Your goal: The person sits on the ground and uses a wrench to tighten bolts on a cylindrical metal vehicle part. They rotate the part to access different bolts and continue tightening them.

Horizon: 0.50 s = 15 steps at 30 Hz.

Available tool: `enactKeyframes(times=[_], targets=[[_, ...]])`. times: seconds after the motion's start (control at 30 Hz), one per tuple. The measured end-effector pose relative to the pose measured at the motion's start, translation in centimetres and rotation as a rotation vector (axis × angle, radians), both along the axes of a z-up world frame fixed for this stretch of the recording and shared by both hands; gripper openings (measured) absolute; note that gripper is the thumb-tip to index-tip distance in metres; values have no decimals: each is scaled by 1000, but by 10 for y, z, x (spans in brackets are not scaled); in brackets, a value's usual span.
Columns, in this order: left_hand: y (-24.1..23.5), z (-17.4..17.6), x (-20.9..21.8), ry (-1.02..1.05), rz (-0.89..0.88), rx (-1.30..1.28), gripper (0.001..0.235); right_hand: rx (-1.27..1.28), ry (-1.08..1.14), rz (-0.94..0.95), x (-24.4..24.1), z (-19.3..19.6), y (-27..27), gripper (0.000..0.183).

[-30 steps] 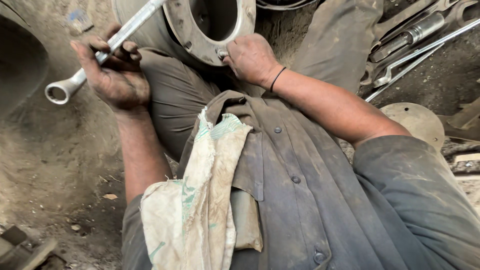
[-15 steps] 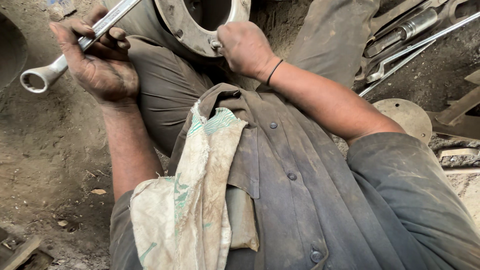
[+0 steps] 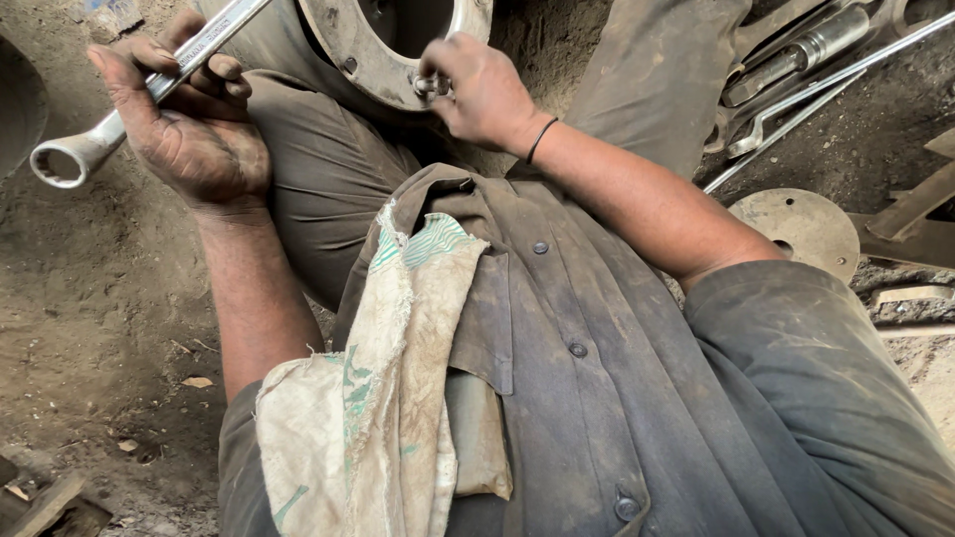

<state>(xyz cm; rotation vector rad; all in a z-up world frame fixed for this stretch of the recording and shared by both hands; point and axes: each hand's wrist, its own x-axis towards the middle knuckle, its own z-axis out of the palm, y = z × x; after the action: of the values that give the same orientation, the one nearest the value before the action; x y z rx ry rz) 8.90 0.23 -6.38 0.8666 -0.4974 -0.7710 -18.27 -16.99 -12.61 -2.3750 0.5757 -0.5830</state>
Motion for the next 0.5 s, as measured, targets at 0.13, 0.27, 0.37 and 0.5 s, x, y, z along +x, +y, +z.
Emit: enactKeyframes(times=[0.13,0.27,0.37,0.5], targets=[[-1,-1,1,21,7,11,45,223,142,-75,1,2,-1,23],[1,-3,2,-3,-6,-3,46,-100,-28,34,-1,-1,0,21],[1,-2,2,-8,2,11,46,-19,-28,4,0,-5,-1,23],[3,-2,2,8,1,29,45,45,64,-31,1,-9,-1,26]])
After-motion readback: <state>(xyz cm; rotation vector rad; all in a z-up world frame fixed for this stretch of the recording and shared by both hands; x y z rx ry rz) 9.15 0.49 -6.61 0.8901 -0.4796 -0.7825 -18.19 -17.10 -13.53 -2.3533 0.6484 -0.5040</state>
